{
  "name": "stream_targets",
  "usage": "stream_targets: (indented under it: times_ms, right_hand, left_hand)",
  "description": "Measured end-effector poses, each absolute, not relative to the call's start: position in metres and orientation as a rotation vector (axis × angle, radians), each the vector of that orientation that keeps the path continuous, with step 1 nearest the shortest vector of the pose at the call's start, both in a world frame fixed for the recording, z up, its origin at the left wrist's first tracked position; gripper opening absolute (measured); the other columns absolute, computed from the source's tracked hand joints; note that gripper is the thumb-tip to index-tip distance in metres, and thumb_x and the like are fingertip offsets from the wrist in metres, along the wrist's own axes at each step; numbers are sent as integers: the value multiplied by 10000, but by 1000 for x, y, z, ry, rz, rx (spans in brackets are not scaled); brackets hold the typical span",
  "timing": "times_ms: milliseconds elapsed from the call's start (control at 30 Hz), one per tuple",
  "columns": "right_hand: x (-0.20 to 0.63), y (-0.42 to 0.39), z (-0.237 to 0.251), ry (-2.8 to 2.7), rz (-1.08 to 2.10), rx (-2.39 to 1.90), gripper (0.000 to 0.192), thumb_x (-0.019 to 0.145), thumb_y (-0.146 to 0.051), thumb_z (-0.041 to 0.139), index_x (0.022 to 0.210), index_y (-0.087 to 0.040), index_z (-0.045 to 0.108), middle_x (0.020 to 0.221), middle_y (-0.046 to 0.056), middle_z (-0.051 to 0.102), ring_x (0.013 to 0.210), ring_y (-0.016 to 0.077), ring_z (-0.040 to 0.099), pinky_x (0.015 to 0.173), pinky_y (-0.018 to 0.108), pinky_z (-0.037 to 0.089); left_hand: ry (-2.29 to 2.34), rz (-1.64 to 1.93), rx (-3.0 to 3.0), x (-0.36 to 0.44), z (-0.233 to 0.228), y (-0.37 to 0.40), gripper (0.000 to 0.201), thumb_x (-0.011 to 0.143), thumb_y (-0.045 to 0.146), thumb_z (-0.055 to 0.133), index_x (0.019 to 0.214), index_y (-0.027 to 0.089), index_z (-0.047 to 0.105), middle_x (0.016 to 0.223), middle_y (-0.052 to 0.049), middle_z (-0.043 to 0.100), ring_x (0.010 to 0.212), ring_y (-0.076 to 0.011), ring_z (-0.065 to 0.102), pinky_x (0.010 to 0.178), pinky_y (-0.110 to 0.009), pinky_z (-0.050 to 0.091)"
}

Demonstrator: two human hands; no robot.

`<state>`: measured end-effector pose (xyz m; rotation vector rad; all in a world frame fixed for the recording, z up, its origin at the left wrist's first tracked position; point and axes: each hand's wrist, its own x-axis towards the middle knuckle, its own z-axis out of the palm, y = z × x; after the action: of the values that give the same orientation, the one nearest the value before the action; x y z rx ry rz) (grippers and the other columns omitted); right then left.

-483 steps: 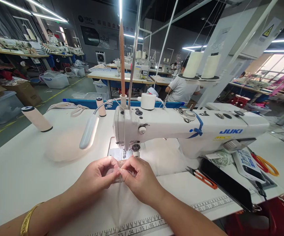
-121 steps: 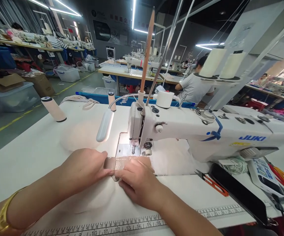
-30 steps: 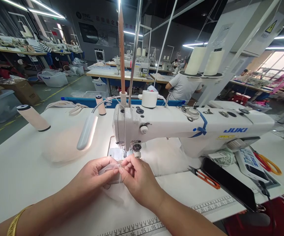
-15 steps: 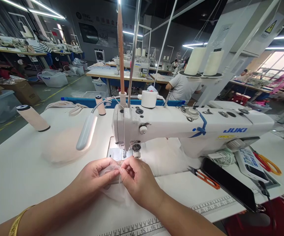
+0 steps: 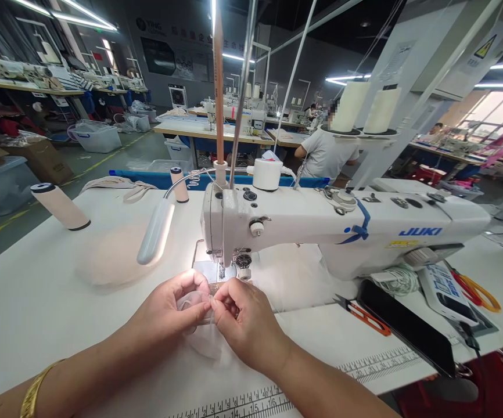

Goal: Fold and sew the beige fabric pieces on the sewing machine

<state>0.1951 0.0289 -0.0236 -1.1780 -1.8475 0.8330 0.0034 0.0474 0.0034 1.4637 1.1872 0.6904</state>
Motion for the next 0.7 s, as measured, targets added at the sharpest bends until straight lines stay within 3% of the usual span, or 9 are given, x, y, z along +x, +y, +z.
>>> stream_targets:
  times_ms: [433,600,700]
  right_hand:
    - [194,29,-23,-1848,827,-1210,161,924,-291,565,778,-240,519,702,-22,589,700,168,556,666,293,421]
    - [194,28,-22,-1852,847,-1210,155,933,-299,550,792,-241,521,696,-29,573,697,165,546,691,299,425]
    - [193,28,-22,-1848,868,-1221,154,932,-298,546,792,-241,520,706,-29,580,704,165,547,694,297,425]
  left_hand:
    - [1172,680,1500,3,0,47,224,743,381,676,722,205,540,718,30,556,640,-141,494,575,-245,408]
    - [1181,671,1461,4,0,47,193,749,355,676,765,215,544,667,56,512,619,-135,473,564,-239,378]
    - [1166,662,1427,4,2,49,202,747,338,688,898,219,627,719,45,581,666,-152,505,600,-252,398]
